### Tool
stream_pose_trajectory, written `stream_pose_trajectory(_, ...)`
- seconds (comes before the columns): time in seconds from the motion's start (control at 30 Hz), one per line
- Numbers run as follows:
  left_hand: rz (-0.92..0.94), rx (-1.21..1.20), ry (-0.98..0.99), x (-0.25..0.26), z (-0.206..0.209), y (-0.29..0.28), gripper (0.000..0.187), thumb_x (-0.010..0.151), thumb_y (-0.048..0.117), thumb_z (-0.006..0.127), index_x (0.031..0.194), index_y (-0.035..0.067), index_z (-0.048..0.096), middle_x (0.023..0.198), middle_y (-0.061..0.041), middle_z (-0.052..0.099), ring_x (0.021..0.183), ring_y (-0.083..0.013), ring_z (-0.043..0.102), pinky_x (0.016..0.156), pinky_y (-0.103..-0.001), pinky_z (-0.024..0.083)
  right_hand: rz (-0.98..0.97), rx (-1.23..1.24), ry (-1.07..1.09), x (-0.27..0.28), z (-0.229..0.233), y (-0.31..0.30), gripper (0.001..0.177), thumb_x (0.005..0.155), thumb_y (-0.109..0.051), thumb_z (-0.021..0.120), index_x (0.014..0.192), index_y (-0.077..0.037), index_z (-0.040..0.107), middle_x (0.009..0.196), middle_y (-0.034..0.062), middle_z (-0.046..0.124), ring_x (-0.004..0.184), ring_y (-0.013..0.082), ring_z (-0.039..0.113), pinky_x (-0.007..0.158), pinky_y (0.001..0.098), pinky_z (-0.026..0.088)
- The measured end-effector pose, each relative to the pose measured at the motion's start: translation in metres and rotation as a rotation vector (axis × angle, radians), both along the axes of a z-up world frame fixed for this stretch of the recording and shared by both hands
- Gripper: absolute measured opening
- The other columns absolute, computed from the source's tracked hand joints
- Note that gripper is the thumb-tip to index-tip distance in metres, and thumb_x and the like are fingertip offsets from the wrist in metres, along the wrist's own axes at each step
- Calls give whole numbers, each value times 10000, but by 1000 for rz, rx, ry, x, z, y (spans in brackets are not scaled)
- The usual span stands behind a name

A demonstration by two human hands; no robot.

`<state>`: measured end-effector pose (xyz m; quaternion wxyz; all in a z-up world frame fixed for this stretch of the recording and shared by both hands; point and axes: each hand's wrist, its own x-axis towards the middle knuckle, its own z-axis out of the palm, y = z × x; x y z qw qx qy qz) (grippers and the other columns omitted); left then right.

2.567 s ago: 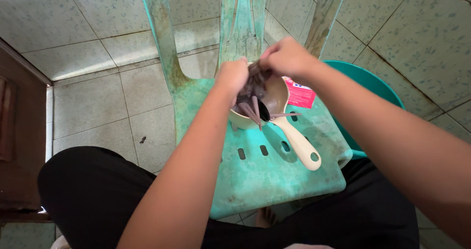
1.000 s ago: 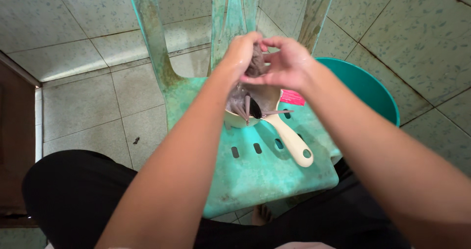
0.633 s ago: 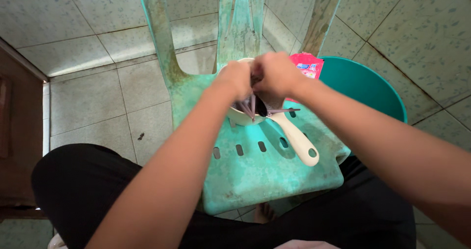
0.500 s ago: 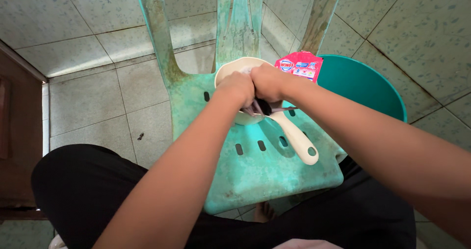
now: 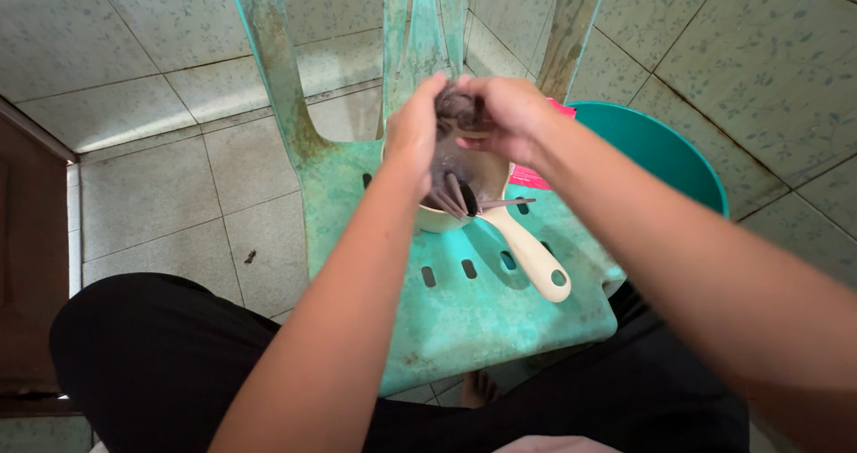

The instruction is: The person scrubs a wooden spoon and several chopsticks in a small bowl using a sponge and detergent. They rinse the bowl under a tap and continue scrubbing the utensils.

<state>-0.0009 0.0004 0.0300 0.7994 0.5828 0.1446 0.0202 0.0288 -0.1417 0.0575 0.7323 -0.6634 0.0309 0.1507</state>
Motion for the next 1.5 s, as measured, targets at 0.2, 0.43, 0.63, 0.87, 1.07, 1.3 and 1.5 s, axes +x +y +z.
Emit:
stream_pose_trajectory(0.2, 298, 310, -239, 21, 21, -44, 671, 813, 428, 588, 1329, 3, 534, 1234, -251, 683, 1134, -403, 668, 984, -466, 505, 79, 714, -122, -24, -21, 34, 411, 1036, -436, 546, 1212, -74, 630, 1112, 138, 700, 1030, 297, 659, 910, 465, 553)
stream_pose_trajectory(0.43, 130, 1308, -321, 22, 29, -22, 667, 1086, 652, 378, 1393, 97, 586, 1499, -303, 421, 1480, -527, 331, 1072, -771, 205, 197, 747, 75, 10, -5, 27, 361, 986, -291, 534, 1237, -34, 568, 1212, 187, 685, 1098, 300, 677, 952, 444, 598)
stream_pose_trajectory(0.63, 161, 838, -128, 9, 41, 13, 598, 986, 507, 480, 936, 10, 809, 989, -244, 751, 1020, -415, 707, 950, -493, 507, 118, 610, 330, 25, -10, 5, 161, 1036, -243, 649, 995, -90, 620, 815, 37, 620, 587, 112, 499, 467, 229, 413)
stream_pose_trajectory(0.87, 142, 605, -139, -9, 26, 3, 434, 920, 431, 548, 855, 67, 775, 845, -152, 793, 846, -301, 768, 816, -411, 553, 192, 469, 318, 27, -26, 13, 405, 1063, -473, 507, 854, -130, 548, 616, -47, 418, 461, 71, 276, 392, 231, 211)
stream_pose_trajectory(1.07, 149, 487, -92, -3, 4, -3, 421, 948, 390, 549, 856, 45, 772, 840, -143, 777, 767, -267, 738, 722, -403, 574, 57, 420, 201, 36, -60, 21, 373, 1054, -415, 453, 881, -107, 573, 582, -40, 350, 444, 110, 250, 390, 289, 218)
stream_pose_trajectory(1.3, -120, -293, 6, 21, -40, 0, 526, 1047, 461, 429, 970, 1, 672, 760, -94, 681, 641, -216, 621, 592, -371, 516, 294, 434, 259, 21, -47, 12, 458, 1013, -442, 656, 740, -128, 465, 549, -34, 419, 424, 110, 346, 386, 287, 310)
stream_pose_trajectory(1.5, -163, -294, 25, 21, -47, 5, 542, 1049, 514, 349, 1060, 33, 600, 866, -100, 678, 762, -211, 654, 854, -427, 516, 139, 193, 126, 0, -9, 16, 195, 968, -190, 657, 1034, -7, 660, 798, 82, 701, 608, 136, 585, 519, 256, 470)
